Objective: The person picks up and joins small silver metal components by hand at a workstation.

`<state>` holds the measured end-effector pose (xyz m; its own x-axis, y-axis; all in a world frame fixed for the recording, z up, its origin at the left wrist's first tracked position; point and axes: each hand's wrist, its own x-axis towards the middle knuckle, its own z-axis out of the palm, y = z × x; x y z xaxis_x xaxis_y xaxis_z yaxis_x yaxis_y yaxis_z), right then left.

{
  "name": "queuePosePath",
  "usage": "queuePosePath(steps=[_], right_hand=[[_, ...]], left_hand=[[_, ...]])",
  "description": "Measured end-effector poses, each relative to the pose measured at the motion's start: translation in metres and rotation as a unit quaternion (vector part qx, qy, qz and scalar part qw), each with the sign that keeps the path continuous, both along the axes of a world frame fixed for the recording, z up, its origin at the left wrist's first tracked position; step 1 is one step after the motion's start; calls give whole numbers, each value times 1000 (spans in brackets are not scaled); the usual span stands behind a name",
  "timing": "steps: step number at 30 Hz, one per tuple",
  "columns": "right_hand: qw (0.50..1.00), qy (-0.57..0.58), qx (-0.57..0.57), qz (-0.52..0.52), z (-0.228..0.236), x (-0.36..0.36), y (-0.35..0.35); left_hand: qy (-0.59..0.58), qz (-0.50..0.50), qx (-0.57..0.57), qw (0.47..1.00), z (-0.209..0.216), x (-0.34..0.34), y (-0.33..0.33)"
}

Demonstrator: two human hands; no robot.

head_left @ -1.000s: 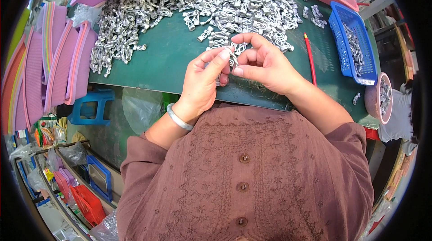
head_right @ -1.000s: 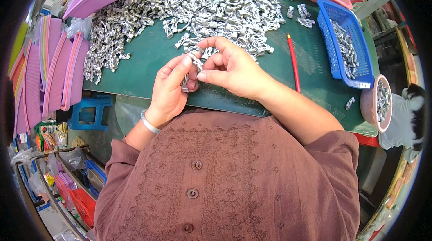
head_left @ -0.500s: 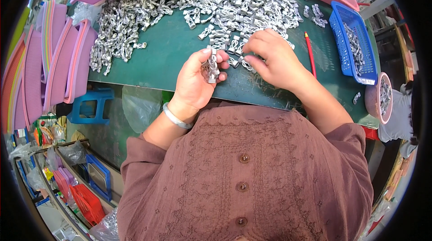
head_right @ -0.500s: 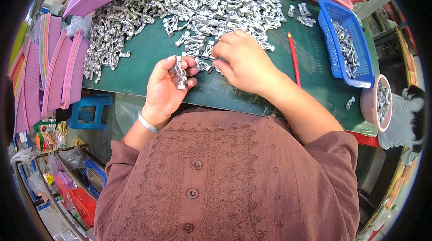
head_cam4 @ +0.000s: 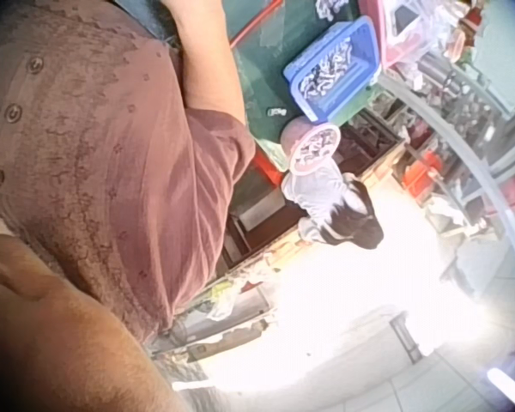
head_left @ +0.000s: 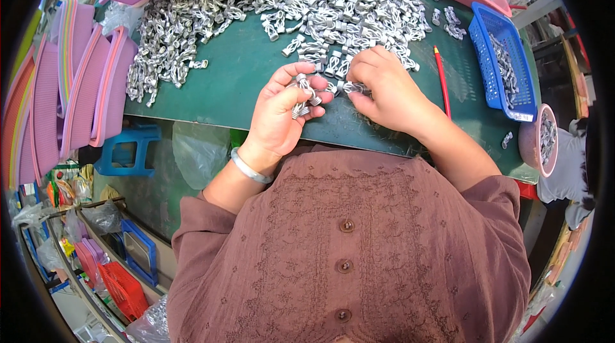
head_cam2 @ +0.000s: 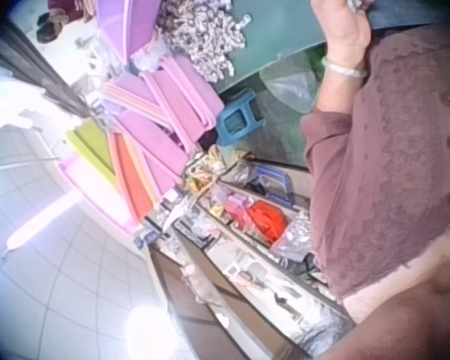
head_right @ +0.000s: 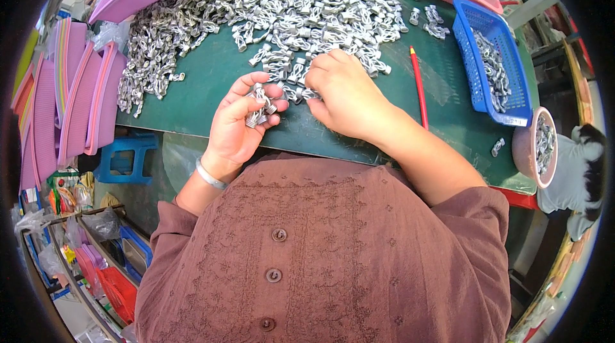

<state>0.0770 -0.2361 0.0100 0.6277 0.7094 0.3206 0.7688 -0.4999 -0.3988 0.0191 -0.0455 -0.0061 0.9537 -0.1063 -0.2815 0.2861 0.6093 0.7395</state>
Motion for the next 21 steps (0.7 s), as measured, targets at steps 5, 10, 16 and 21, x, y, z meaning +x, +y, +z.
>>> queuePosePath(steps=[5, 10, 16, 21], right_hand=[[990, 70, 120, 0, -2, 0, 2], [977, 135, 162, -10, 2, -5, 4], [975, 142, 168, 10, 5, -6, 4], [956, 204, 212, 10, 4, -9, 3]], left_hand=[[-17, -14, 63, 998, 1, -3, -2], [-4, -50, 111, 993, 3, -3, -9], [-9, -60, 119, 991, 4, -2, -10], [-19, -66, 108, 992, 4, -2, -11]])
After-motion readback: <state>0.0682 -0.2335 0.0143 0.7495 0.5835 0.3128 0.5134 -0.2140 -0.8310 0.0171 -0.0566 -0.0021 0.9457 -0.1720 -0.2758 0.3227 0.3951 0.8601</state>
